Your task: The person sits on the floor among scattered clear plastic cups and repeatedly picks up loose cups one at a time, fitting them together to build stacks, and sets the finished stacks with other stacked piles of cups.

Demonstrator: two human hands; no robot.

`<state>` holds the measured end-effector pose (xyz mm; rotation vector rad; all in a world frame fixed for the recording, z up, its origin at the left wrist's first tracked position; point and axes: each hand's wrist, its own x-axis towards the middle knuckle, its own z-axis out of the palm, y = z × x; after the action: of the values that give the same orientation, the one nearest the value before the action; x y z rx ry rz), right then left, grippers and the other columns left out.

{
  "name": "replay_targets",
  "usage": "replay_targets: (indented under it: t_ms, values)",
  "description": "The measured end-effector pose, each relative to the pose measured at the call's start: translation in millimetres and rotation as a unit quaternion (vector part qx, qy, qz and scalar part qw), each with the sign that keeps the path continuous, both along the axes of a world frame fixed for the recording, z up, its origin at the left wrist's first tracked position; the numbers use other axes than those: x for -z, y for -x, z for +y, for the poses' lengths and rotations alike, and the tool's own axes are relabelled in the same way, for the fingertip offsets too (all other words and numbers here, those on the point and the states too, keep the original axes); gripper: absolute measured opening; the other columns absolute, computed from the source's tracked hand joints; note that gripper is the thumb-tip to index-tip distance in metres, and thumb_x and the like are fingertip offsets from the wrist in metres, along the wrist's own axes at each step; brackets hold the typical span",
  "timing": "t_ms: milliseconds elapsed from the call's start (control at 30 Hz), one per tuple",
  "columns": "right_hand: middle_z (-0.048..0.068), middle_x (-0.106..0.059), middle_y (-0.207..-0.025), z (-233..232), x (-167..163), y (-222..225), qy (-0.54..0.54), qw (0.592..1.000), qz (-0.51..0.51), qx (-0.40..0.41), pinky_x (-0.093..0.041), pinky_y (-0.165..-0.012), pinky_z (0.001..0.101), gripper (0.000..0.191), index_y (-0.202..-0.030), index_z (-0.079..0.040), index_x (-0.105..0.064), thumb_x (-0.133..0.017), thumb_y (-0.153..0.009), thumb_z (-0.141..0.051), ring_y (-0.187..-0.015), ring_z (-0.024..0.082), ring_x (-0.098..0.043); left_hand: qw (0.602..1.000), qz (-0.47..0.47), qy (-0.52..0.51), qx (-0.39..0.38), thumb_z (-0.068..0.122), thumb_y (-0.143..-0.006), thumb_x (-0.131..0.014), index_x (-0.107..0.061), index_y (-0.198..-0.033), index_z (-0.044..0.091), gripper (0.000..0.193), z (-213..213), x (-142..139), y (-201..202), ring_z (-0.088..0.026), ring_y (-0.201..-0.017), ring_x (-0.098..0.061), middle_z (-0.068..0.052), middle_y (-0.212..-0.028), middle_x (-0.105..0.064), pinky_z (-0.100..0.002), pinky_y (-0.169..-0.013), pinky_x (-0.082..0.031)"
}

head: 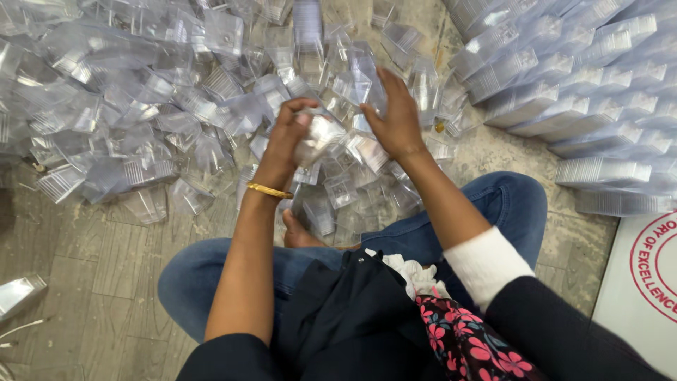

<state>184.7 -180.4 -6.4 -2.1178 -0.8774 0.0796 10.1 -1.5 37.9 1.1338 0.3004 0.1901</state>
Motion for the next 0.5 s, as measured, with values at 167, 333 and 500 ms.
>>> replay_targets:
  t_ms: [167, 333, 500]
  values:
    - [0.017, -0.055, -0.130, 33, 10, -30, 0.140, 0.989, -0.036, -0.038, -0.052, -0.102, 0.0414, 0.069, -0.137, -0.004, -0.060, -0.089, -0.078, -0.023, -0.119, 0.034, -0.060, 0.962, 0.159, -0.210, -0.075, 0.042, -0.099, -0.066, -0.062, -0.129, 0.011, 0.043, 17, 10, 2, -0.020, -0.090, -0.057, -0.010, -0.100, -0.064, -0.036, -0.083, -0.047]
    - [0.011, -0.067, -0.118, -12, -11, -12, 0.029, 0.953, 0.294, -0.062, -0.056, -0.092, 0.0333, 0.058, -0.138, -0.007, -0.062, -0.082, -0.085, -0.021, -0.105, 0.019, -0.067, 0.913, 0.093, -0.393, -0.048, 0.046, -0.094, -0.069, -0.060, -0.134, 0.006, 0.058, 5, 31, -7, -0.030, -0.109, -0.065, -0.018, -0.123, -0.066, -0.039, -0.092, -0.051]
    - [0.000, -0.074, -0.109, -37, -17, 28, -0.061, 0.786, 0.612, -0.066, -0.058, -0.089, 0.0285, 0.047, -0.132, -0.002, -0.065, -0.077, -0.091, -0.020, -0.098, 0.010, -0.069, 0.929, 0.142, -0.332, 0.080, 0.050, -0.090, -0.069, -0.071, -0.127, 0.011, 0.054, -24, 35, -10, -0.025, -0.109, -0.071, -0.013, -0.117, -0.075, -0.038, -0.095, -0.053]
